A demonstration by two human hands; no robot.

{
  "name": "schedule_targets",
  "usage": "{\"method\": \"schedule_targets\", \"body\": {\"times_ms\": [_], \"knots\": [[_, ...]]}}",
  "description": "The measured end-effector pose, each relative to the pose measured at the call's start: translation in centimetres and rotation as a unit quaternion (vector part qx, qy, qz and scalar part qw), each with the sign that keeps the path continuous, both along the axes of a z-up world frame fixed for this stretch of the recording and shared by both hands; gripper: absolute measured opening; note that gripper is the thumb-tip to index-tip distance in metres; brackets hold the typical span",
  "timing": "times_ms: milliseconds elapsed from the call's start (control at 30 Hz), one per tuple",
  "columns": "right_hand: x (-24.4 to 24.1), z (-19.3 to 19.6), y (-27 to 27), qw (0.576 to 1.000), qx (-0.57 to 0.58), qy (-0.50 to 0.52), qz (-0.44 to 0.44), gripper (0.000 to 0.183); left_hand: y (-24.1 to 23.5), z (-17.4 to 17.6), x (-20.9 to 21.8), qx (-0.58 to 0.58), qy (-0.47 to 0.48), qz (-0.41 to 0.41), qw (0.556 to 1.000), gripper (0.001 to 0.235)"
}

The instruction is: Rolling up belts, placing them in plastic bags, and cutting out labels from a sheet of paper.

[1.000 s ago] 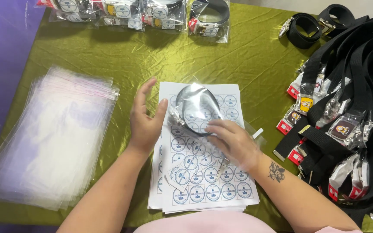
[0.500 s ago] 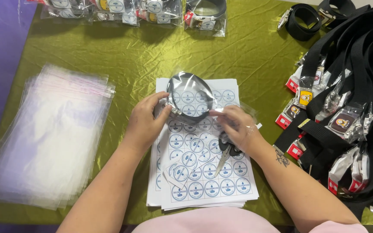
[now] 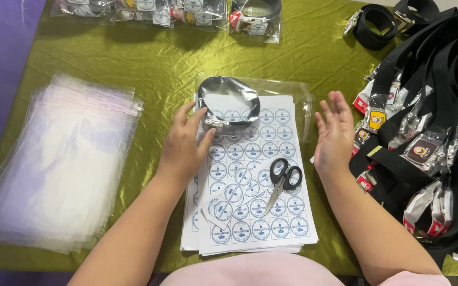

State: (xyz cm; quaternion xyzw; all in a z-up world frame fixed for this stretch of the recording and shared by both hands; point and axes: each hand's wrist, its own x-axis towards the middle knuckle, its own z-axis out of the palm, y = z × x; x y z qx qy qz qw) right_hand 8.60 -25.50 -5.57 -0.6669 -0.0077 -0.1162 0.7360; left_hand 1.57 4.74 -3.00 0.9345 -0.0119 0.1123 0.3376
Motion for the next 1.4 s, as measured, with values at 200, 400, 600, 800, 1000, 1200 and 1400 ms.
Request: {"method": "schedule_targets", "body": {"times_ms": [200,400,600,800,1000,1200,1400], "knots": [[-2.5,3.6,1.3,0.967,-0.184,-0.174,-0.014,0.022,-0.4,0.2,-0.9,0.095,-0.074,-0.015,0.993,0.033],[-4.3,5.6,0.7,0.866,-0.434,-0.152,0.196,0.025,-1.7,0.5,-1.8,0.077,0.066,-0.156,0.982,0.025],[-5.0,7.8,-0.6,0.742,-0.565,-0.053,0.358,0.023,-2.4,2.1,-2.7,0.111,0.157,-0.241,0.951,0.073],[-4.2,5.9,-2.2,0.642,-0.696,-0.040,0.319,0.031,-2.1,1.6,-2.8,0.102,0.181,-0.252,0.945,0.062],[-3.9,6.3,-2.6,0.678,-0.672,0.000,0.299,0.028,-1.8,2.0,-2.9,0.060,0.174,-0.256,0.949,0.062],[-4.9,6.2,-1.0,0.891,-0.372,0.058,0.255,0.038,-1.8,2.5,-3.1,0.069,0.164,-0.220,0.959,0.059],[-7.7,2.9,0.7,0.959,-0.081,0.185,0.199,0.036,-2.0,1.8,-3.5,0.116,0.172,-0.185,0.960,0.043]]}}
